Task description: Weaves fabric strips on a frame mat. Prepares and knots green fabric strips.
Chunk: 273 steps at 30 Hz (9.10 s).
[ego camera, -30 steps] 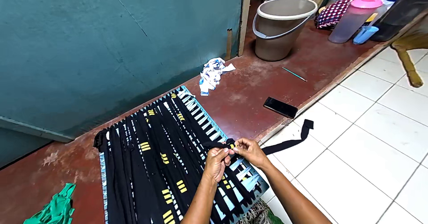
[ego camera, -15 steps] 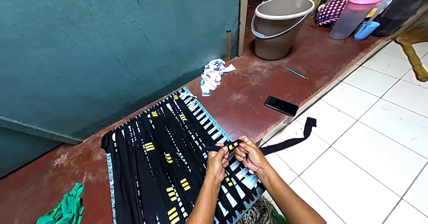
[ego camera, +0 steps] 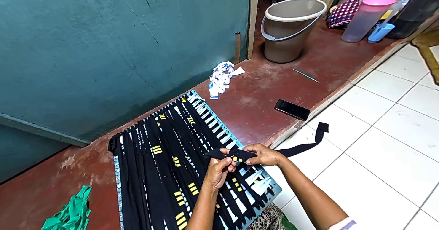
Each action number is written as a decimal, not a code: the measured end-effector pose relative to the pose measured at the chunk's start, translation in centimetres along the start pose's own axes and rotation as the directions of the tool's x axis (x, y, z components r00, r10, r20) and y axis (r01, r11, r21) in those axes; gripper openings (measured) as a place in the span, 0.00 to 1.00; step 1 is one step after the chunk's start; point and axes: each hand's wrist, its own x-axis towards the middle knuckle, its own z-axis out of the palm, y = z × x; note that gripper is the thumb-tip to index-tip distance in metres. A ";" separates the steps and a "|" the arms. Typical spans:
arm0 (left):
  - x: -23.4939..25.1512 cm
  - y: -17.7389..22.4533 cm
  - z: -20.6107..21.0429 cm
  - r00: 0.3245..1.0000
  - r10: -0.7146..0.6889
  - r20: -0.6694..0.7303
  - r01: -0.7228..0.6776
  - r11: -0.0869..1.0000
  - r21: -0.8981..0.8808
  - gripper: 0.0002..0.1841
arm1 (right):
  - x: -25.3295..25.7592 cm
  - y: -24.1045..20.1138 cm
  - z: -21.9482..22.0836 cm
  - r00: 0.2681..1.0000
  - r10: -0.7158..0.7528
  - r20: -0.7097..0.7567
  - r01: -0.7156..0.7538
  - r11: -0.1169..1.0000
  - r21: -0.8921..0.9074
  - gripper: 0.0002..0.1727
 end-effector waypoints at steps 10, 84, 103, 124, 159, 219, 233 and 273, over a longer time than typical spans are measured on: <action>3.1 1.6 -1.1 0.972 -0.205 0.116 0.179 0.963 0.200 0.31 | 4.6 -7.2 -5.0 0.997 -0.068 -0.025 0.062 0.981 -0.186 0.06; 36.3 26.5 -24.2 0.995 0.065 -0.074 -0.021 0.873 0.487 0.13 | 38.6 6.2 -5.3 0.716 0.094 -0.692 0.286 0.864 0.414 0.08; 39.4 21.6 -22.6 0.742 0.527 -0.413 0.398 0.150 0.905 0.11 | 39.5 6.6 -4.3 0.694 -0.153 -0.703 0.146 0.987 -0.071 0.10; 39.9 18.7 -24.8 0.662 0.710 -0.241 0.238 0.106 0.965 0.11 | 39.3 1.5 1.3 0.605 -0.335 -0.722 0.123 0.935 -0.331 0.12; 38.5 19.4 -23.5 0.832 0.462 -0.309 0.419 -0.158 0.894 0.19 | 38.5 -0.1 0.3 0.714 -0.107 -0.692 -0.025 0.984 -0.178 0.04; -4.1 -10.4 3.5 0.974 -0.209 0.091 -0.156 -0.319 0.935 0.28 | -10.4 7.1 5.3 0.958 0.191 -0.216 -0.201 0.979 -0.027 0.14; -13.3 -12.9 7.2 0.982 -0.052 -0.182 0.161 0.739 0.654 0.21 | -18.4 1.9 11.7 0.970 0.206 -0.130 -0.238 0.911 -0.337 0.21; 0.6 4.3 6.2 0.951 -0.197 0.237 -0.284 -0.261 0.923 0.15 | -7.7 -0.9 8.6 0.968 -0.217 -0.126 0.095 0.780 -0.619 0.09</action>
